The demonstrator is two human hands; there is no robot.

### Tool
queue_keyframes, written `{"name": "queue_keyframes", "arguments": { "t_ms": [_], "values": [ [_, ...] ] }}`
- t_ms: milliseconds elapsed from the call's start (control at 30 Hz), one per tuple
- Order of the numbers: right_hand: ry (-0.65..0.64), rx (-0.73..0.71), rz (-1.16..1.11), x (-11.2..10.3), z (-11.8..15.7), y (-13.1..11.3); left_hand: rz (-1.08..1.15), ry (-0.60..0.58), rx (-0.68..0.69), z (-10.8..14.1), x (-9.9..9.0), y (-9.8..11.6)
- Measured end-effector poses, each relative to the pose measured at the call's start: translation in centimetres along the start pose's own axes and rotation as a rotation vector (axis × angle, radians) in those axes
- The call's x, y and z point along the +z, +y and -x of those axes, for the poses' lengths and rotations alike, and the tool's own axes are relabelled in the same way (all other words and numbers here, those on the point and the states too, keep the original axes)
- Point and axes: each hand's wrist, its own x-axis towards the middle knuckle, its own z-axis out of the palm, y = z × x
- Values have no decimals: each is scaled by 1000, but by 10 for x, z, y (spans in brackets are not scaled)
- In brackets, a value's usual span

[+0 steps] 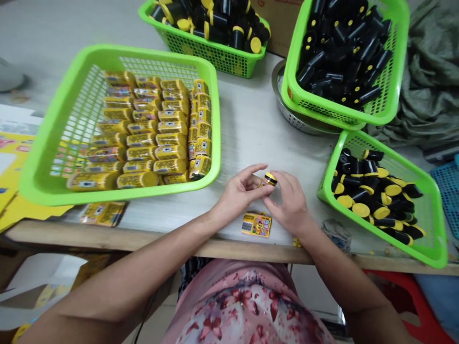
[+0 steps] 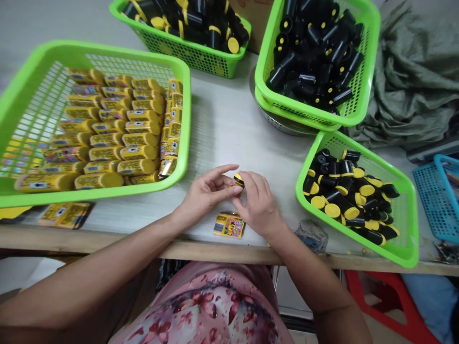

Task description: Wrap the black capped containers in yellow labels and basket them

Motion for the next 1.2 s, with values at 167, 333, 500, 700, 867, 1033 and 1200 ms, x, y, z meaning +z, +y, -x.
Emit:
{"name": "queue_keyframes", "arguments": {
  "t_ms": [167, 333, 500, 700, 867, 1033, 1200],
  "values": [
    [-8, -20, -28, -5, 1, 1, -11, 23, 16, 3, 1, 1],
    [-46, -21, -20, -3, 4, -1, -6, 29, -19, 2, -2, -1],
    [17, 76, -59, -2, -1, 0, 99, -14, -30, -1, -1, 2],
    [24, 179, -269, -9, -4, 5, 249, -259, -236, -3, -3, 10],
    [-53, 96, -216, -11, -6, 1, 292, -242, -307, -4, -5, 10],
    [-63, 41, -150, -6, -5, 2, 313, -158, -322, -7, -5, 9],
    [-98, -2, -132, -2, -3, 5, 358, -90, -317, -9, -3, 12]
  ]
}}
